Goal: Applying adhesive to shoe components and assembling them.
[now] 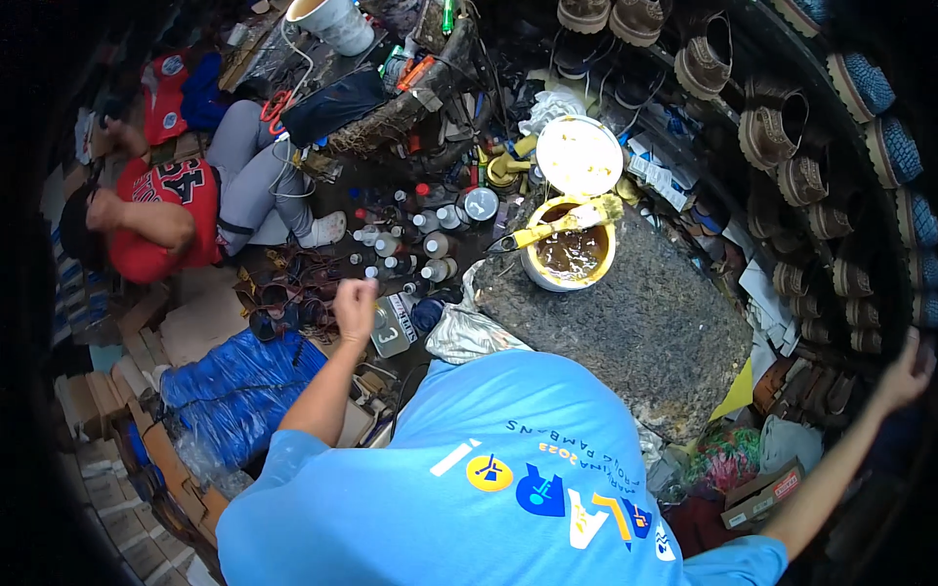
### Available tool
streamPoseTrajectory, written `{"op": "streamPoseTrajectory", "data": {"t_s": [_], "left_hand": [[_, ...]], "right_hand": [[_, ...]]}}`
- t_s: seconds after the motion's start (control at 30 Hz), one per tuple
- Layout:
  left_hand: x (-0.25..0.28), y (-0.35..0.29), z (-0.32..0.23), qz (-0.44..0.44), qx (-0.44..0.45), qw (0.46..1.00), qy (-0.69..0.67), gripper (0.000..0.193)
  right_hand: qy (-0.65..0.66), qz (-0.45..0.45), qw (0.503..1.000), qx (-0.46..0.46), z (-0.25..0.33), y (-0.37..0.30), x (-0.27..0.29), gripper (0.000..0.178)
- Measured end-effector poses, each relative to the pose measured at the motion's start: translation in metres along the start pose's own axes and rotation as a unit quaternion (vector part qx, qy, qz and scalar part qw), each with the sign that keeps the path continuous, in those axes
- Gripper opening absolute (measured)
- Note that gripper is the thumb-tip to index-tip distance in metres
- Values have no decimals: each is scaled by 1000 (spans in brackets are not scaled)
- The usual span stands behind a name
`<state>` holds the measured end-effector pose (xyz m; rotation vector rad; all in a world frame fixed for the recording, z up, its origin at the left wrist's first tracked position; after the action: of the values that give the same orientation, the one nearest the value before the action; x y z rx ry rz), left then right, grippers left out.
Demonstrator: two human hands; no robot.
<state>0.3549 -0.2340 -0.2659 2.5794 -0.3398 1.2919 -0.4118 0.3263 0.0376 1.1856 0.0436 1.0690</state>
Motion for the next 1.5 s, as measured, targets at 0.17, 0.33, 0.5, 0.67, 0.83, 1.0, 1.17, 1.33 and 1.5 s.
{"op": "streamPoseTrajectory", "data": {"t_s": [0.17, 0.33, 0.5, 0.67, 0.83, 1.0, 1.17, 1.33, 1.5], "left_hand": [[-48, -56, 44, 195, -21, 975, 103, 51], [-72, -84, 104, 163, 412, 869, 221, 103], [-110, -136, 201, 281, 514, 794, 161, 146], [-108, -114, 128, 214, 589, 767, 135, 136], [-97, -119, 158, 143, 543, 813, 155, 135], [-68, -100, 129, 75, 553, 813, 163, 112], [-15, -113, 137, 1, 463, 872, 160, 107], [51, -85, 73, -18, 244, 966, 84, 105], [123, -53, -8, -34, -18, 999, 19, 75]], "right_hand": [[120, 213, 968, -60, 88, -208, -36, 57], [179, 212, 933, -230, 132, -314, -11, 56], [161, 238, 924, -252, 135, -345, -7, 68], [116, 233, 941, -215, 156, -317, -2, 69], [112, 322, 932, 123, 298, -261, -35, 43], [313, 389, 783, 372, 454, -301, -99, 30], [261, 447, 707, 482, 482, -337, -154, 19], [271, 493, 713, 418, 482, -338, -184, 42], [326, 495, 716, 369, 496, -331, -179, 59]]}}
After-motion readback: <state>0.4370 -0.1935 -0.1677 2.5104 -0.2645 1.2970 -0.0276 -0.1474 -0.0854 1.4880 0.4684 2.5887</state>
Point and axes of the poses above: each hand's wrist, its own y-axis towards the middle knuckle, its own x-axis out of the back of the hand, z = x × y, the point moved 4 cm from there along y, towards the middle knuckle
